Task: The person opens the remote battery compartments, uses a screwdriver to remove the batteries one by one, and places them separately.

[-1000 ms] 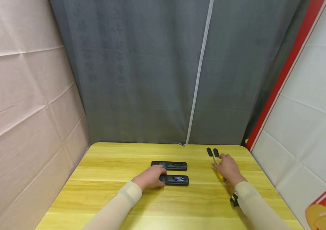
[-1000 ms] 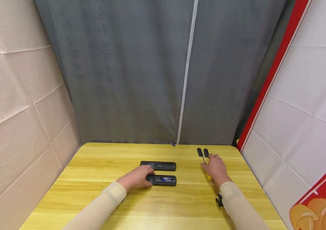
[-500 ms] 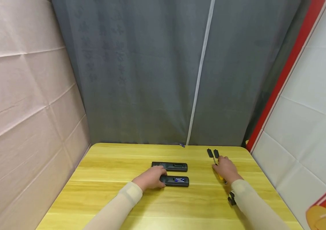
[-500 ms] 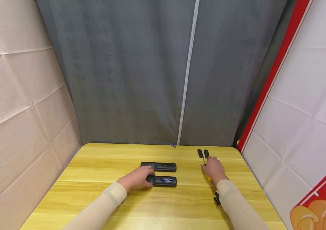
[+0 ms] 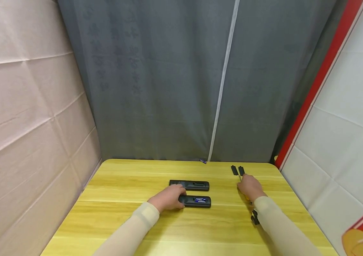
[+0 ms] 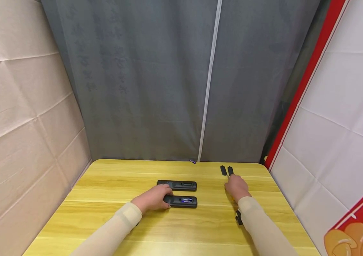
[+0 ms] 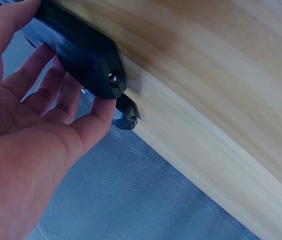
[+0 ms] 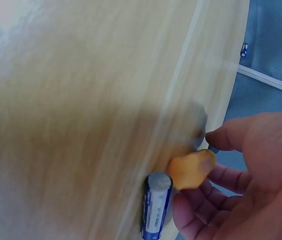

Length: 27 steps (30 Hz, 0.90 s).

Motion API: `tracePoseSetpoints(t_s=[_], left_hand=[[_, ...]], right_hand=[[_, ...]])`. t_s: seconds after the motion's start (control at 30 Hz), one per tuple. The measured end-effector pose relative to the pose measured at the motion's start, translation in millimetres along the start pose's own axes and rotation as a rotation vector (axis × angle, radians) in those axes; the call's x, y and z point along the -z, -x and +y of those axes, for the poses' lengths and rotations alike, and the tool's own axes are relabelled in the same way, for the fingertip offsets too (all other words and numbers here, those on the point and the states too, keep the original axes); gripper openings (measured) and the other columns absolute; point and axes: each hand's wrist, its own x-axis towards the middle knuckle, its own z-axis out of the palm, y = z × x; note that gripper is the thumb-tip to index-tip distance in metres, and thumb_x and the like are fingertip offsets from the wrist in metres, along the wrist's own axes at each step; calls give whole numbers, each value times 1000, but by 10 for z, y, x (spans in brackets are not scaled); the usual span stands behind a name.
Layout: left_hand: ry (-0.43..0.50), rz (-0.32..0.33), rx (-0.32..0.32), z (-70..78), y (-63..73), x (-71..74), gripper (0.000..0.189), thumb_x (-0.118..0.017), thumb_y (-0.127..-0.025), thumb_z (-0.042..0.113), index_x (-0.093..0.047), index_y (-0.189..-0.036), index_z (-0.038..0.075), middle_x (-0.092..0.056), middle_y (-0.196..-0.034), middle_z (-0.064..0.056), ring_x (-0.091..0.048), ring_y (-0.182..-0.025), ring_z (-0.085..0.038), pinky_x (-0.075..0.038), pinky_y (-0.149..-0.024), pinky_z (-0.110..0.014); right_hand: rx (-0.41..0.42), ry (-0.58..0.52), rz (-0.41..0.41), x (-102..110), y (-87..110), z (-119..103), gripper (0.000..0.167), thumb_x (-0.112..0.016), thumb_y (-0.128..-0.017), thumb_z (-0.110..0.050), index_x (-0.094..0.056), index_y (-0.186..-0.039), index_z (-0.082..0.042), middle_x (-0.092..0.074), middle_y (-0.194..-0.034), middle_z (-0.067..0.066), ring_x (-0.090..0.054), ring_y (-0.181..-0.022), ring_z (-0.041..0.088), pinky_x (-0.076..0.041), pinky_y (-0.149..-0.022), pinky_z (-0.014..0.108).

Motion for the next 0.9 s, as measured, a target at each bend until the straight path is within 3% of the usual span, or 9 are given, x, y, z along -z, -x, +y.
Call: tracePoseSetpoints(t_s=[0.37,0.9], left_hand=[[2,4,-5,18,21,14,38,-91,-94,36,-78,-125,17,-67,-118,5,-62,-110,-15,-55,-99,-35],[13,-4,-2,29,34,32,40,-90,-95,36,-78,-127,17,-68,-123,4,-64,-116,-17,-55,-101,-36]], right_hand=[[37,-23,23,-59,-65,46,16,-65,-101,-10,-67,-93,4,-68,-85,17,-64,-73,32,-55,-70,48],[48,-52,64,-21,-20,-51,15,-60,-105,-6,-66,-99,6,-70,-94,20,-69,-85,37,-57,-79,56]])
